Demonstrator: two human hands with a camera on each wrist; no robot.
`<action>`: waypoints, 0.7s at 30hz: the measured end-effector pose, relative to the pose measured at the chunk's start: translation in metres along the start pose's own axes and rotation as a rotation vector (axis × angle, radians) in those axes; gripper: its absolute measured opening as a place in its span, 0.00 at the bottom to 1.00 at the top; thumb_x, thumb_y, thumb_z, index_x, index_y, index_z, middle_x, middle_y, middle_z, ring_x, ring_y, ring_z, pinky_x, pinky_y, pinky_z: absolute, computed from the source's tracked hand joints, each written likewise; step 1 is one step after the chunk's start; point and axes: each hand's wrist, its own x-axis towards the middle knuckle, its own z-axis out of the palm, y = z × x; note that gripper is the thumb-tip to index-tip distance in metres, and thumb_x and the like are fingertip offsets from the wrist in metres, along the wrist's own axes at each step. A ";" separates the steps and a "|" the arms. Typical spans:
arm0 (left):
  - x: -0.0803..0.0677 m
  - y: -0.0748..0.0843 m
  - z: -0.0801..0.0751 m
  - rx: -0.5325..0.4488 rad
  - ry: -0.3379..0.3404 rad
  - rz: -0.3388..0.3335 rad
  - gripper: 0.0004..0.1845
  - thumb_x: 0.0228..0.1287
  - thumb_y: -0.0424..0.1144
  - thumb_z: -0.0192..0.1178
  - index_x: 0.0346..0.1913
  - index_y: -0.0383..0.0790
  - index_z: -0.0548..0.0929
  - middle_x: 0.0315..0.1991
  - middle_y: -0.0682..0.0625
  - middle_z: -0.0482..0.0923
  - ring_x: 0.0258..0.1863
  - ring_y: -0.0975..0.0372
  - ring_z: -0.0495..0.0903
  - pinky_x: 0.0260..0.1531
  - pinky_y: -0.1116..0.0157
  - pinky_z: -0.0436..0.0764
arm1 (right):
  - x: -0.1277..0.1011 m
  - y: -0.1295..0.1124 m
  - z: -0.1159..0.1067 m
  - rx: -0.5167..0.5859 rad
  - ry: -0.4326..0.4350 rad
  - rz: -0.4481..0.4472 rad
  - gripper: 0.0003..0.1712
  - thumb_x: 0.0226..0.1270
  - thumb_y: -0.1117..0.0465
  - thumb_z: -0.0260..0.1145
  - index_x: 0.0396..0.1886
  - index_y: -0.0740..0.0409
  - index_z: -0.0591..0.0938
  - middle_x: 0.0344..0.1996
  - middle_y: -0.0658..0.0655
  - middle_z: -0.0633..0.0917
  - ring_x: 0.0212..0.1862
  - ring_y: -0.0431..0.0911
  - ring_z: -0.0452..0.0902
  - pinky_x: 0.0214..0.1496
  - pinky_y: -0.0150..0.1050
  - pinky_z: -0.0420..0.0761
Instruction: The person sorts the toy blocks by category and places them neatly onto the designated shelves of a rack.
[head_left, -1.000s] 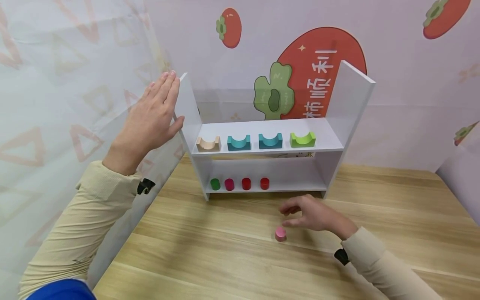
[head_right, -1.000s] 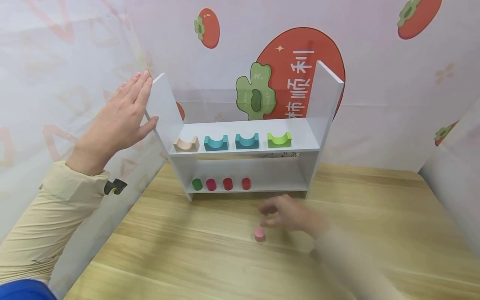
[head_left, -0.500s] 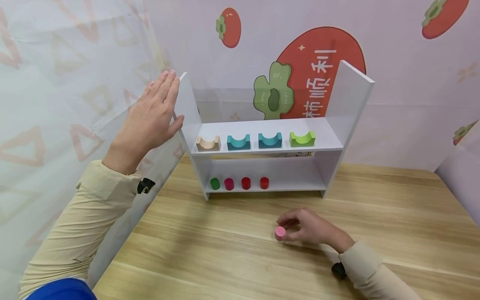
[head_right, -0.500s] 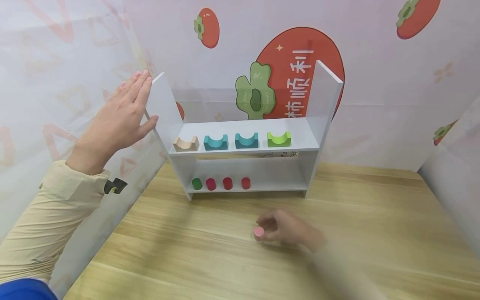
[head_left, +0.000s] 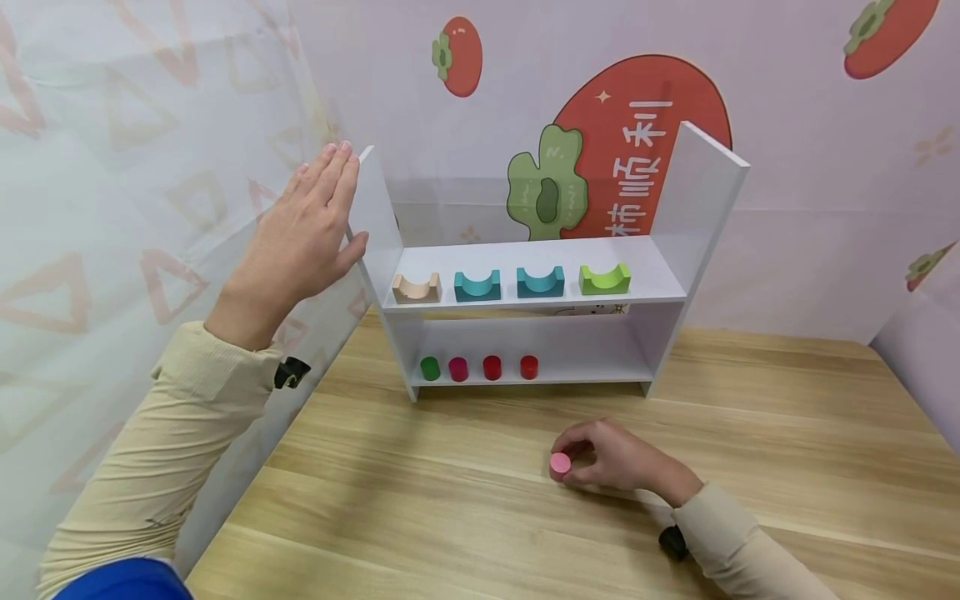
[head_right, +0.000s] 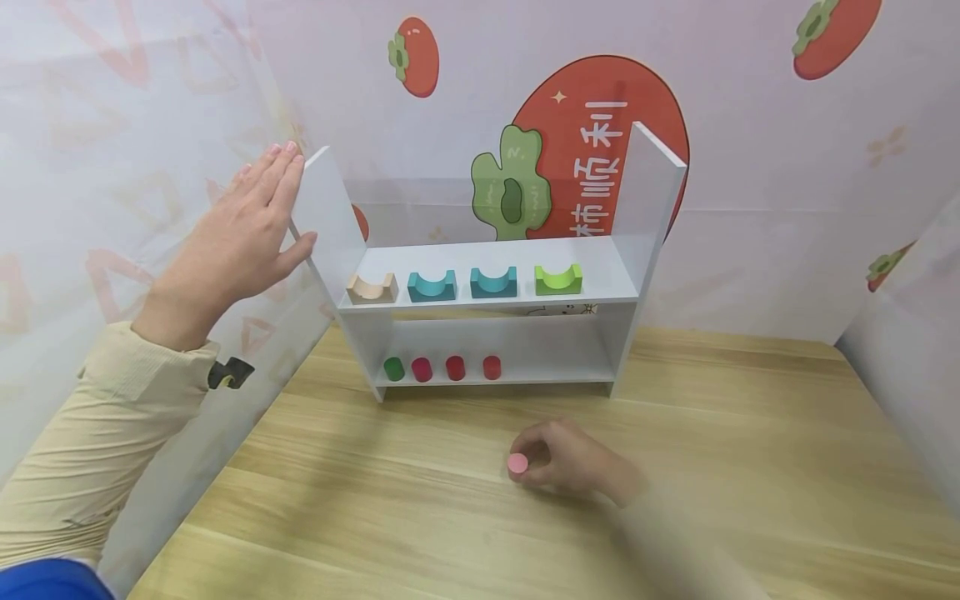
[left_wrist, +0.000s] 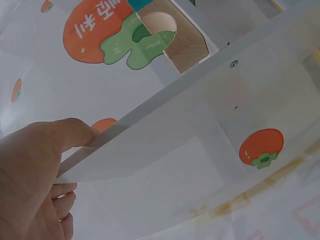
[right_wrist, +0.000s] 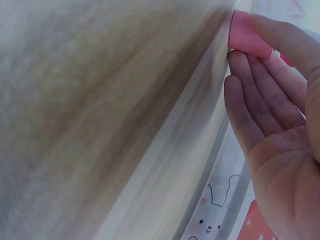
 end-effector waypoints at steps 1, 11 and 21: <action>0.000 0.000 0.000 -0.001 -0.001 0.000 0.45 0.74 0.39 0.59 0.83 0.25 0.47 0.86 0.33 0.44 0.87 0.44 0.45 0.86 0.44 0.49 | 0.000 0.000 -0.001 0.005 0.000 0.001 0.13 0.63 0.62 0.79 0.46 0.47 0.90 0.42 0.41 0.90 0.46 0.32 0.84 0.53 0.36 0.88; 0.000 0.000 -0.002 0.000 -0.002 0.002 0.45 0.74 0.39 0.59 0.83 0.24 0.47 0.86 0.32 0.45 0.87 0.43 0.45 0.86 0.43 0.49 | 0.007 -0.008 -0.019 0.023 -0.012 0.037 0.13 0.64 0.60 0.79 0.48 0.51 0.90 0.43 0.42 0.91 0.47 0.36 0.87 0.55 0.43 0.90; -0.001 0.000 -0.002 0.000 0.000 0.008 0.46 0.74 0.38 0.59 0.83 0.24 0.47 0.86 0.32 0.45 0.87 0.43 0.45 0.85 0.43 0.49 | 0.022 -0.018 -0.049 -0.080 0.045 0.049 0.15 0.62 0.61 0.80 0.49 0.47 0.91 0.44 0.42 0.91 0.48 0.40 0.87 0.56 0.42 0.90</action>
